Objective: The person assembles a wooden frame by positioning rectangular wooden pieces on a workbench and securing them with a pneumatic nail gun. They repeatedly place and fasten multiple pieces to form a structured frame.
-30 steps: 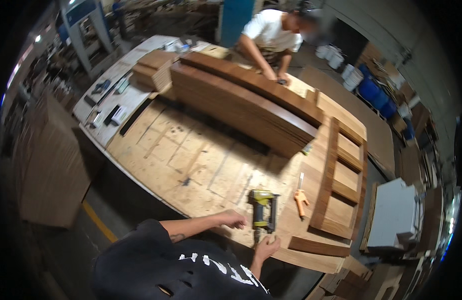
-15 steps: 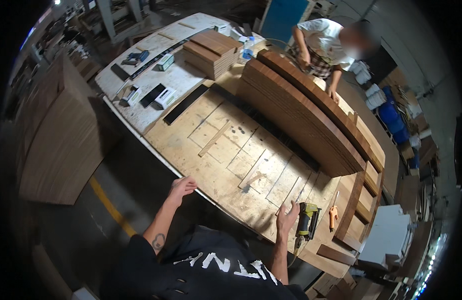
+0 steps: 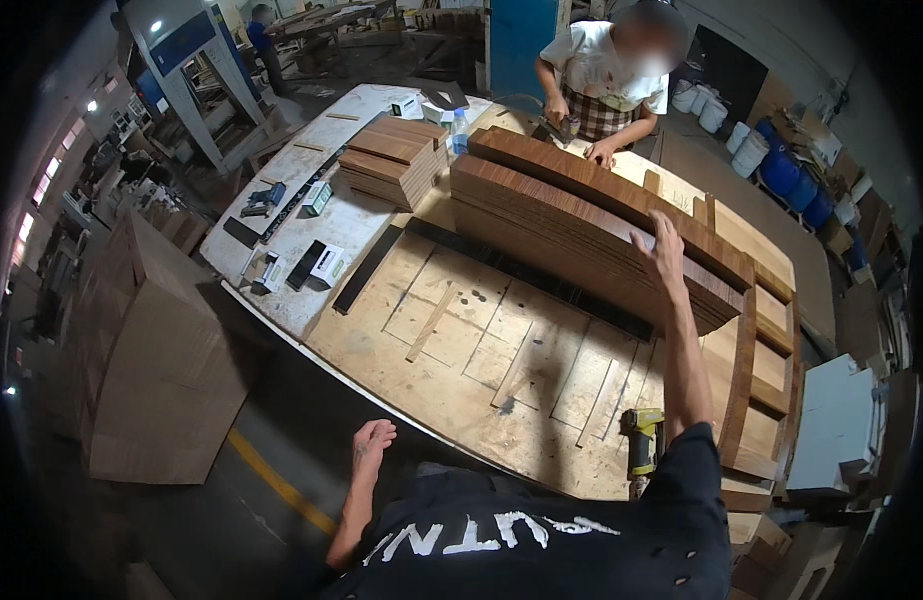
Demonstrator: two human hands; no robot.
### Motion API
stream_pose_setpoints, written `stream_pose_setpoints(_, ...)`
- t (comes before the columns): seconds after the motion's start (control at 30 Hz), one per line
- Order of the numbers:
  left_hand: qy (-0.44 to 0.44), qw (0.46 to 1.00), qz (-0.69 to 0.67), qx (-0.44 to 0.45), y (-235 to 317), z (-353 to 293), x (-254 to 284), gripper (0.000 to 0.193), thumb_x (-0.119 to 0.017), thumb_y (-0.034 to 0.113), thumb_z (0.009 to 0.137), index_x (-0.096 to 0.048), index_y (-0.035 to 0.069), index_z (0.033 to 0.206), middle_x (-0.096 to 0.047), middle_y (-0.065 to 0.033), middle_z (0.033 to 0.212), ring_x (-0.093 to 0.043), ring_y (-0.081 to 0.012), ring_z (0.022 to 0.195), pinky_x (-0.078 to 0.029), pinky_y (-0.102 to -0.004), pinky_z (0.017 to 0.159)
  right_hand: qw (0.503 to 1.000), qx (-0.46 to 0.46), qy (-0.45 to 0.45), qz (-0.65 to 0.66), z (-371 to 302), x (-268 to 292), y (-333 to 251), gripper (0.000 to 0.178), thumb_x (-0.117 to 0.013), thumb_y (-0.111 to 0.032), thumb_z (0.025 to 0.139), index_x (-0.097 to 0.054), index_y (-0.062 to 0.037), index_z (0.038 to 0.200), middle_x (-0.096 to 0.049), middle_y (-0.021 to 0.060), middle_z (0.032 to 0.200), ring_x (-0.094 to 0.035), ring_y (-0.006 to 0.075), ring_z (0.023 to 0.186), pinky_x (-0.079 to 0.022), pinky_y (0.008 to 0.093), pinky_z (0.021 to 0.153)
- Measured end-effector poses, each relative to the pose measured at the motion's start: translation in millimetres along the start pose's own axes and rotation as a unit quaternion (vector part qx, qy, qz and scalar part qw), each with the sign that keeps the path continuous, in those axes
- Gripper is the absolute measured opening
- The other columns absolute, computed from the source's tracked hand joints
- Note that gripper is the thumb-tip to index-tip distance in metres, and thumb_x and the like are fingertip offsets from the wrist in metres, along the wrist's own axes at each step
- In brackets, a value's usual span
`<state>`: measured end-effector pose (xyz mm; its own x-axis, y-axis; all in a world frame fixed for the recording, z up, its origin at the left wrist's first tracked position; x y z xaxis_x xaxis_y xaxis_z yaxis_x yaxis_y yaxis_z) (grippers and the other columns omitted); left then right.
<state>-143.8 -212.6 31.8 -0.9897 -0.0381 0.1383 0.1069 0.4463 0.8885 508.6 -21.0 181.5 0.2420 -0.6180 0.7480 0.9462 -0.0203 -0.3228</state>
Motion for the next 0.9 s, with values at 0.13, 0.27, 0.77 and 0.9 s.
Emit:
stream_pose_setpoints(0.13,0.078,0.997,-0.002,0.023,-19,-18,14,0.037,-0.061,0.034,0.104,-0.069,0.001,0.116,-0.074,-0.0111,0.103,-0.071,-0.0169,0.091,-0.056,-0.0294,0.08,0.989,-0.031,-0.092,-0.116,42,-16,27,0.075,-0.075,-0.046,0.09,-0.046,-0.0105,0.149,-0.052,0.0124,0.151,-0.052,0.0312,0.136,-0.037,0.0546,0.111)
stream_pose_setpoints(0.27,0.109,0.994,-0.014,0.004,-30,-30,17,0.035,-0.059,0.032,0.105,-0.068,0.001,0.117,-0.074,-0.0118,0.102,-0.072,-0.0178,0.089,-0.056,-0.029,0.079,0.961,-0.06,-0.259,-0.07,80,-3,31,0.087,-0.084,-0.041,0.08,-0.045,-0.0094,0.152,-0.057,0.017,0.146,-0.054,0.0333,0.135,-0.04,0.0511,0.112)
stream_pose_setpoints(0.77,0.097,0.993,-0.052,-0.032,9,6,-22,0.038,-0.057,0.035,0.105,-0.067,0.0,0.115,-0.073,-0.0129,0.103,-0.072,-0.0205,0.091,-0.057,-0.0309,0.081,0.951,0.023,-0.304,0.053,107,-10,66,0.097,-0.081,-0.013,0.074,-0.034,-0.0122,0.158,-0.063,0.0247,0.129,-0.065,0.0365,0.107,-0.051,0.0435,0.091)
stream_pose_setpoints(0.9,0.102,0.992,0.0,-0.068,7,11,-13,0.034,-0.057,0.033,0.106,-0.068,0.001,0.115,-0.073,-0.0119,0.102,-0.072,-0.0191,0.089,-0.057,-0.0302,0.078,0.964,0.015,-0.238,0.12,82,24,35,0.097,-0.08,-0.011,0.076,-0.032,-0.0164,0.16,-0.066,0.0208,0.107,-0.065,0.0324,0.092,-0.051,0.0428,0.08)
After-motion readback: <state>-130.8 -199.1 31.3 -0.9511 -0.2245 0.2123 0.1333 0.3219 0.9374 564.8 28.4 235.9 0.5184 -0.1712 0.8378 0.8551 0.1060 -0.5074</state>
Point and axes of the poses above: each hand's wrist, its own z-axis towards the middle knuckle, its own x-axis out of the back of the hand, y = z × x, the point moved 2 cm from there along z, towards the middle knuckle
